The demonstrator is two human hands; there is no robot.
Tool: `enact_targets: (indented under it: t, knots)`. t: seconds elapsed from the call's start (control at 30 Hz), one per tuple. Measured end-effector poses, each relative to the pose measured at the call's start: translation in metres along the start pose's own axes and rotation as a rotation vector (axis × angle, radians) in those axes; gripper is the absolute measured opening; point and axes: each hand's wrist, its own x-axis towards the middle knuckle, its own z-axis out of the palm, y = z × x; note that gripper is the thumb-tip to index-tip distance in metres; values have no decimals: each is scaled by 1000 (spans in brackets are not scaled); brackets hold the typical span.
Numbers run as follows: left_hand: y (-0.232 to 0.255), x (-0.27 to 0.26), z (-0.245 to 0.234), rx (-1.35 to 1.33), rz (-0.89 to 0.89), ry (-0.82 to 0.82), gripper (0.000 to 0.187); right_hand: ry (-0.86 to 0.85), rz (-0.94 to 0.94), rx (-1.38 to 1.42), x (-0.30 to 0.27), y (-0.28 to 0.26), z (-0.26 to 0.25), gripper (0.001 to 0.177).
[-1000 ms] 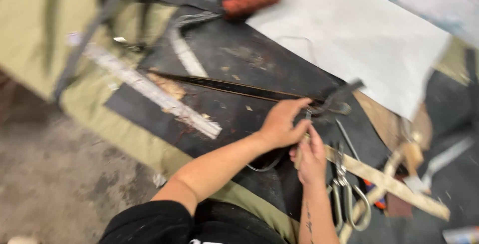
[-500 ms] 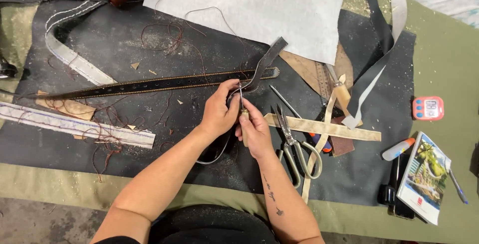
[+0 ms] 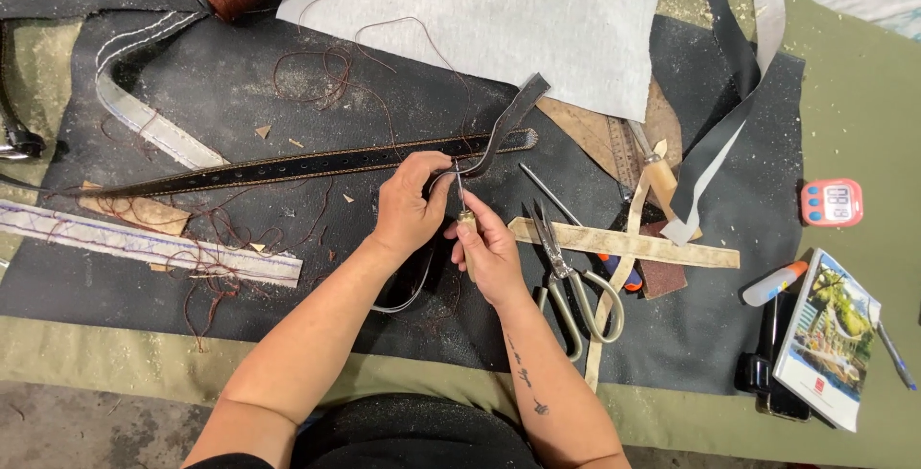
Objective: Hand-stitching a leather belt using an awl and thread, and trimming excess material with scissors.
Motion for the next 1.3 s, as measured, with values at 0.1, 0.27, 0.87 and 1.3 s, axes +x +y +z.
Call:
enact_targets:
  t: [0.1,0.27,0.87,1.3]
  knots:
    - [-2,1,-2,26,43,-7,9,-6,-17,-10,-1,-4,2,49]
    - [-2,2,-2,34,67,-10,8,-11,-30,-4,-1,-2,2,49]
    - [5,1,-2,-86,27,59,3,5,-63,-69,-2,-8,6,48]
    - [5,-4,-2,-297,-159,175,8,26,-199,-277,-3,-5,14,49]
